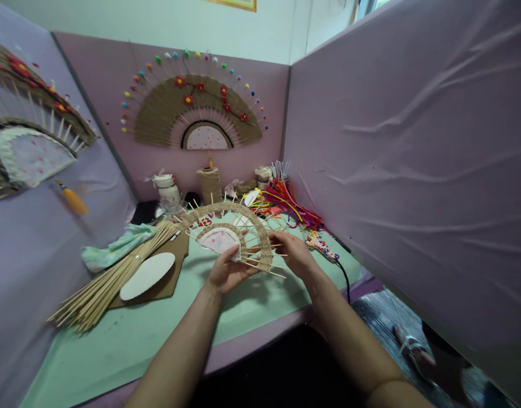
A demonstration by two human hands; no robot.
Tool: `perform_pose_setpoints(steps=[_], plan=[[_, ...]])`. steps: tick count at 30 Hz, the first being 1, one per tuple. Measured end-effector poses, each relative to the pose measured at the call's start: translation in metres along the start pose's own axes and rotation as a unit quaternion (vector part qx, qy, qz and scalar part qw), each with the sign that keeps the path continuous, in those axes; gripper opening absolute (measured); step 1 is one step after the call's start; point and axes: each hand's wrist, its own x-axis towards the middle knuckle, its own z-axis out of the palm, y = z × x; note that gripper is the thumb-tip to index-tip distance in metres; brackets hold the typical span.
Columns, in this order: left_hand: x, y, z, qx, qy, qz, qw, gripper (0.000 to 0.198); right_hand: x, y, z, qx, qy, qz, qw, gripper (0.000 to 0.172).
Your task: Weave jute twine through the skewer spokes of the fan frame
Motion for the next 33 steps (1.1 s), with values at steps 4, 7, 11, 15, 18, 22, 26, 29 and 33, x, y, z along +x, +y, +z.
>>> perform_pose_setpoints(steps=[4,7,11,15,18,22,26,29,33], plan=[[-0.001,0.0,0.004,0.005,0.014,0.004,1.0,0.053,0.0,0.0,-0.001,-0.027,-0.021,-0.017,0.999,0.023],[-0.001,-0.001,0.007,0.003,0.015,0.005,1.0,0.055,-0.001,-0.002,-0.003,-0.039,-0.023,-0.027,0.999,0.023],[-0.002,0.003,0.006,-0.009,0.023,0.022,0.999,0.054,-0.005,-0.005,-0.004,0.064,-0.016,-0.024,0.998,0.035],[-0.002,0.007,0.001,-0.038,0.014,0.037,0.998,0.054,-0.015,0.008,0.003,0.082,-0.07,-0.009,0.994,0.057],[-0.002,0.008,-0.001,-0.046,0.013,0.04,0.998,0.054,-0.02,0.027,0.012,0.069,-0.12,-0.013,0.99,0.07],[-0.002,0.009,-0.001,-0.045,0.012,0.044,0.998,0.054,-0.019,0.051,0.016,0.052,-0.171,-0.072,0.981,0.069],[-0.003,0.01,-0.001,-0.049,0.009,0.044,0.998,0.054,-0.017,0.061,0.013,0.025,-0.076,-0.077,0.994,0.045],[-0.003,0.011,-0.001,-0.061,0.007,0.045,0.997,0.053,-0.02,0.06,0.012,-0.036,-0.034,-0.063,0.997,0.031],[-0.003,0.008,0.0,-0.067,-0.005,0.039,0.997,0.053,-0.023,0.055,0.015,-0.089,-0.01,-0.107,0.99,0.024]])
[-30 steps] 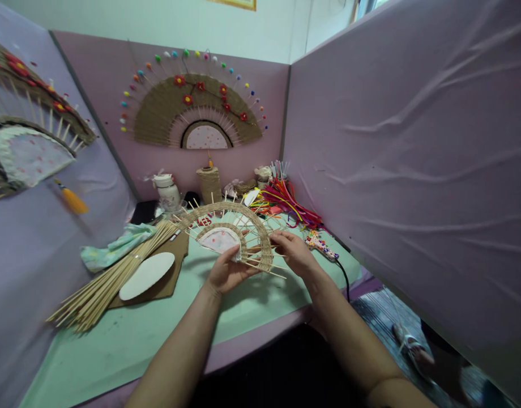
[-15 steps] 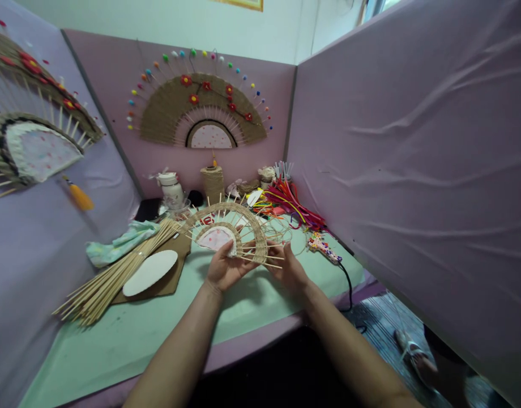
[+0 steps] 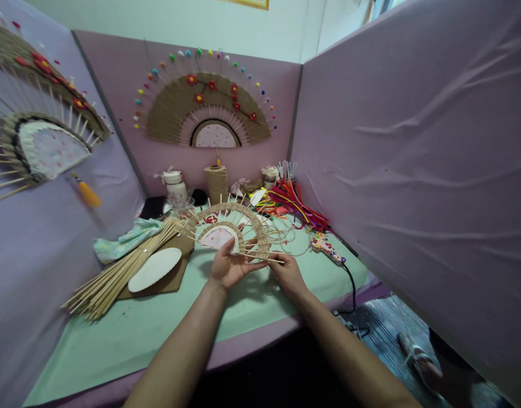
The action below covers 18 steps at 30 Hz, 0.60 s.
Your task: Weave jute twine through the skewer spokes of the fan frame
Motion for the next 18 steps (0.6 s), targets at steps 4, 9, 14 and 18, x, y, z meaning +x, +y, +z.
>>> perform_pose_setpoints(steps=[4,9,14,18], plan=[[0.002,-0.007,-0.003,0.009,0.004,-0.009,1.0,0.055,0.0,-0.002,0.001,-0.037,0.008,-0.042,0.998,0.019],[0.006,-0.01,-0.004,0.017,0.05,0.002,0.999,0.056,-0.002,-0.006,-0.002,-0.063,0.065,-0.047,0.995,0.024],[0.009,-0.008,-0.007,-0.013,0.121,-0.003,0.993,0.048,-0.001,-0.01,-0.011,-0.077,0.082,-0.069,0.991,0.024],[0.01,-0.009,-0.013,-0.016,0.137,-0.036,0.99,0.042,0.0,-0.015,-0.019,-0.123,0.085,-0.112,0.982,0.019]])
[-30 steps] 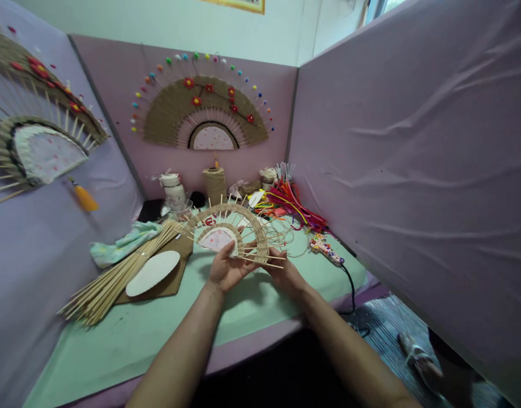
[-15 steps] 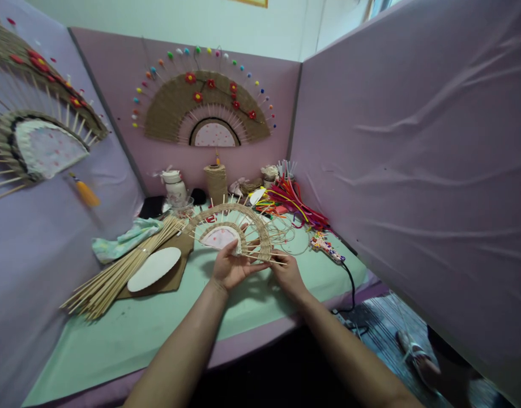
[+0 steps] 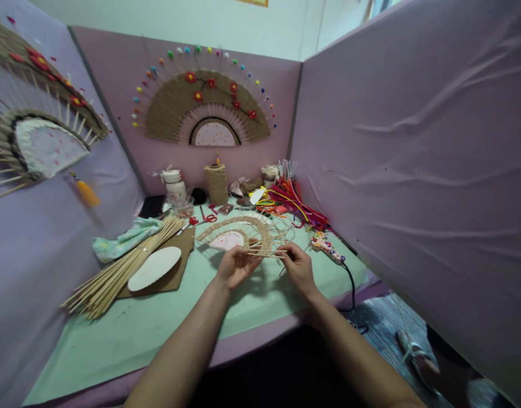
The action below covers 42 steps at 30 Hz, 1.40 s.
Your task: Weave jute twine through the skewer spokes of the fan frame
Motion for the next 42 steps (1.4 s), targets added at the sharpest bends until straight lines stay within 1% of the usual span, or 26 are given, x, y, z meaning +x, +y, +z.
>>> perform_pose_setpoints(steps=[2,4,7,9,12,14,18,20,23,25,27,30,33,35,38,40,42], plan=[[0.001,0.0,-0.003,0.012,-0.008,-0.018,1.0,0.043,0.001,-0.004,-0.005,-0.031,0.0,-0.035,0.999,0.017],[0.002,0.0,-0.006,0.025,-0.03,-0.033,0.999,0.043,0.001,-0.008,-0.009,-0.057,0.005,-0.067,0.996,0.016],[0.001,0.001,-0.007,0.047,-0.063,-0.046,0.996,0.038,-0.001,-0.011,-0.011,-0.072,0.024,-0.082,0.994,0.019],[0.0,0.001,-0.006,0.055,-0.074,-0.044,0.995,0.039,-0.002,-0.01,-0.01,-0.062,0.034,-0.065,0.995,0.02],[-0.003,-0.001,-0.001,0.058,-0.099,-0.033,0.993,0.047,-0.005,-0.005,-0.006,-0.03,0.032,-0.017,0.999,0.02],[-0.005,-0.002,0.003,0.062,-0.121,-0.039,0.99,0.049,-0.005,-0.004,-0.004,-0.013,0.028,0.009,0.999,0.02],[-0.008,-0.005,0.008,0.077,-0.155,-0.081,0.981,0.044,-0.005,-0.006,-0.003,-0.007,0.022,0.017,1.0,0.021],[-0.007,-0.006,0.007,0.084,-0.164,-0.084,0.979,0.042,-0.005,-0.007,-0.005,-0.012,0.021,0.015,1.0,0.021],[-0.006,-0.004,0.005,0.09,-0.161,-0.063,0.981,0.04,-0.004,-0.006,-0.01,-0.019,0.018,0.013,1.0,0.022],[-0.006,-0.002,0.005,0.092,-0.149,-0.049,0.983,0.039,-0.002,-0.006,-0.017,-0.036,-0.003,0.005,0.999,0.022],[-0.006,0.002,0.007,0.101,-0.124,-0.039,0.986,0.038,0.001,-0.008,-0.026,-0.07,-0.049,-0.018,0.996,0.02],[-0.01,0.005,0.012,0.123,-0.067,-0.011,0.99,0.04,0.004,-0.018,-0.041,-0.131,-0.129,-0.072,0.98,0.015],[-0.013,0.006,0.018,0.135,-0.029,0.013,0.99,0.043,0.004,-0.029,-0.051,-0.177,-0.166,-0.114,0.963,0.014],[-0.013,0.005,0.02,0.138,-0.024,0.013,0.99,0.043,0.003,-0.035,-0.052,-0.188,-0.161,-0.131,0.96,0.015],[-0.012,0.004,0.018,0.142,-0.03,0.005,0.989,0.042,0.001,-0.035,-0.048,-0.171,-0.109,-0.13,0.971,0.016],[-0.011,0.004,0.015,0.146,-0.043,-0.009,0.988,0.039,0.0,-0.03,-0.043,-0.139,-0.066,-0.095,0.983,0.017],[-0.01,0.004,0.012,0.145,-0.065,-0.023,0.987,0.038,0.0,-0.022,-0.036,-0.089,-0.043,-0.031,0.995,0.02]])
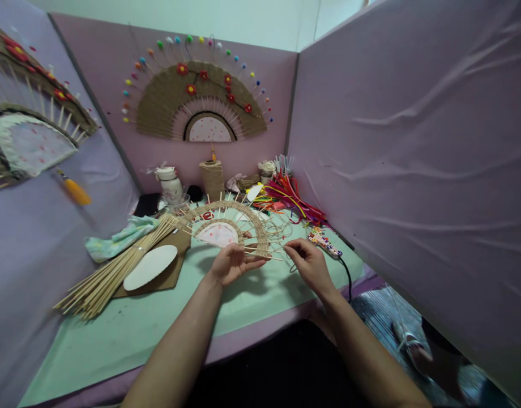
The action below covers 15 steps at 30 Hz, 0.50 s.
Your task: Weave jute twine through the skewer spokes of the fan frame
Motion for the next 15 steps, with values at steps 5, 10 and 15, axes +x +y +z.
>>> perform_pose_setpoints(steps=[5,10,15], plan=[[-0.001,-0.004,-0.002,-0.016,-0.071,-0.038,0.997,0.039,-0.001,0.012,0.022,0.153,-0.028,0.13,0.979,0.029],[-0.001,-0.006,-0.002,-0.027,-0.076,-0.022,0.996,0.04,-0.001,0.009,0.03,0.196,-0.011,0.143,0.97,0.028],[0.0,-0.008,-0.005,-0.034,-0.08,-0.023,0.996,0.044,-0.001,0.006,0.026,0.167,0.024,0.118,0.979,0.027]])
